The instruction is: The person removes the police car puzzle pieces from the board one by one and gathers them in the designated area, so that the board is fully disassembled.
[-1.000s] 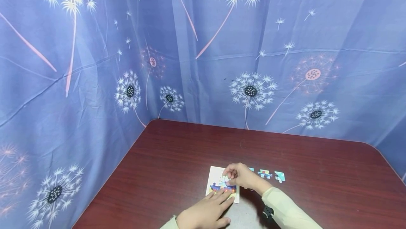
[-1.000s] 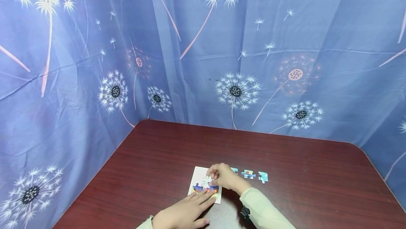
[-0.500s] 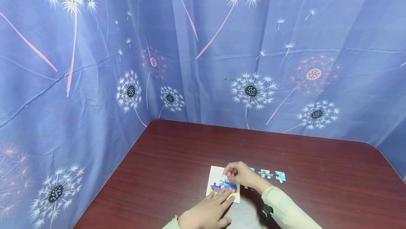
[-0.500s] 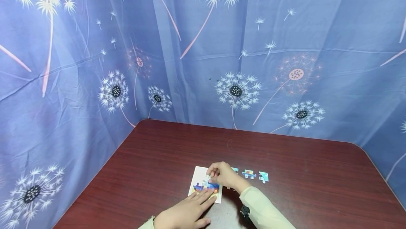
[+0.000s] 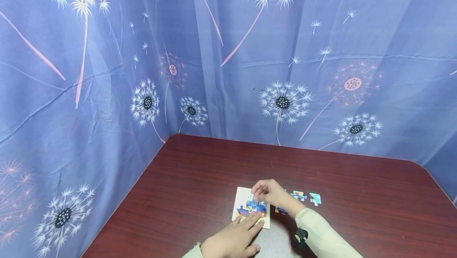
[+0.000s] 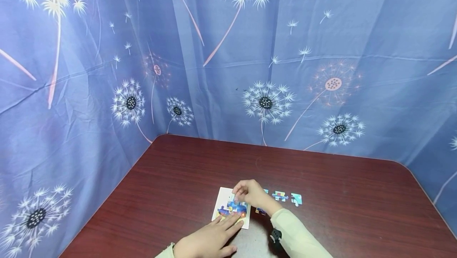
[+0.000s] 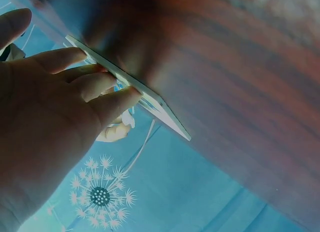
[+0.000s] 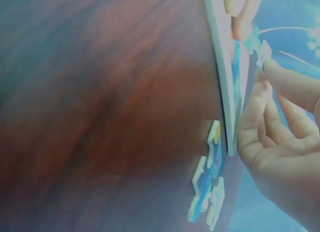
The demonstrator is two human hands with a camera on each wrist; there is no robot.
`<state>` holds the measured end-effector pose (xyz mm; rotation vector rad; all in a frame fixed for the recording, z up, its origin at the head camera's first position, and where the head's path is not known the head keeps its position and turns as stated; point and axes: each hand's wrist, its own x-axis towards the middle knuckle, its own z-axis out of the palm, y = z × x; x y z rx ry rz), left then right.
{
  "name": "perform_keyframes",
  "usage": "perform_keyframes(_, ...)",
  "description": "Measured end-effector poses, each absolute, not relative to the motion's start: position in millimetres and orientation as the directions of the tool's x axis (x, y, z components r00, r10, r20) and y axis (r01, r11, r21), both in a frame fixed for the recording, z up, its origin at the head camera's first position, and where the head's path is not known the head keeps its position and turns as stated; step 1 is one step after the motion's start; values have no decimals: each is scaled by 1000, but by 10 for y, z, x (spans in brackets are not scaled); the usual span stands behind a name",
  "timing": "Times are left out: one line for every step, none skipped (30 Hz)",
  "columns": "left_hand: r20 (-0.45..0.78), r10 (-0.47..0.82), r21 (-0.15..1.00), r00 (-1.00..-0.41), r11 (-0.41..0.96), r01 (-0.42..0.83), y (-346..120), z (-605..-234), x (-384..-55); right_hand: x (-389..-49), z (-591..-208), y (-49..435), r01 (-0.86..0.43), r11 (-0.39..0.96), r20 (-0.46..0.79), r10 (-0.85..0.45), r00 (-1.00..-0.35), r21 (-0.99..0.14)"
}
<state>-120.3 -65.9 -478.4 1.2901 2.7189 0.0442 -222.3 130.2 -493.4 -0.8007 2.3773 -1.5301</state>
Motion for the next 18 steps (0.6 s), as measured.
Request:
perform_keyframes(-107, 773, 83, -626, 634, 769, -657, -4784, -1204, -2224, -4920, 1312, -316, 299, 115, -537, -836, -900)
perform_keyframes(-110, 772, 85, -627, 635, 768, -655, -4782, -1206, -2224, -4905, 1323, -298, 284, 110, -531, -840, -911)
perform_keyframes(-114, 771, 87, -627, 636, 767, -654, -4779, -1207, -2225, -4891, 1335, -286, 272, 107, -525, -844, -919)
perform_keyframes(-117, 770, 89, -627, 637, 766, -653, -4778, -1209, -2225, -4877, 1349, -277, 261, 107, -520, -847, -925)
perform_keyframes(-119, 770, 91, -626, 637, 766, -651, -4777, -1211, -2227, -4865, 1363, -271, 250, 110, -515, -850, -930)
perform_keyframes(-122, 771, 93, -626, 636, 766, -651, -4775, -1211, -2227, -4856, 1378, -266, 240, 112, -511, -852, -934)
perform_keyframes(-123, 771, 95, -625, 636, 766, -652, -4773, -1209, -2230, -4848, 1392, -270, 234, 119, -507, -853, -934)
perform_keyframes(-123, 772, 94, -624, 635, 767, -653, -4772, -1207, -2231, -4842, 1407, -270, 230, 124, -503, -855, -935)
perform_keyframes(-120, 774, 92, -622, 633, 769, -653, -4773, -1206, -2232, -4838, 1423, -271, 229, 126, -499, -857, -935)
perform_keyframes(-117, 775, 90, -621, 631, 771, -653, -4775, -1205, -2232, -4834, 1442, -270, 226, 128, -496, -859, -936)
perform_keyframes(-112, 778, 84, -619, 628, 774, -655, -4777, -1204, -2229, -4831, 1460, -262, 228, 122, -491, -863, -938)
perform_keyframes(-107, 780, 78, -617, 625, 776, -656, -4779, -1203, -2227, -4826, 1481, -253, 233, 114, -485, -867, -939)
perform_keyframes(-102, 781, 73, -616, 623, 779, -657, -4780, -1202, -2224, -4823, 1502, -243, 233, 106, -479, -871, -942)
perform_keyframes(-96, 783, 67, -615, 621, 781, -659, -4783, -1201, -2219, -4821, 1527, -224, 230, 92, -473, -876, -947)
perform_keyframes(-90, 784, 60, -614, 619, 783, -660, -4786, -1202, -2213, -4816, 1551, -212, 230, 82, -469, -879, -950)
perform_keyframes(-87, 785, 55, -613, 618, 784, -662, -4787, -1201, -2206, -4809, 1579, -203, 229, 76, -466, -882, -952)
perform_keyframes(-84, 785, 52, -613, 618, 784, -663, -4789, -1200, -2199, -4804, 1606, -193, 230, 68, -460, -885, -954)
perform_keyframes(-83, 785, 53, -614, 619, 784, -664, -4791, -1199, -2190, -4798, 1637, -189, 235, 64, -456, -888, -953)
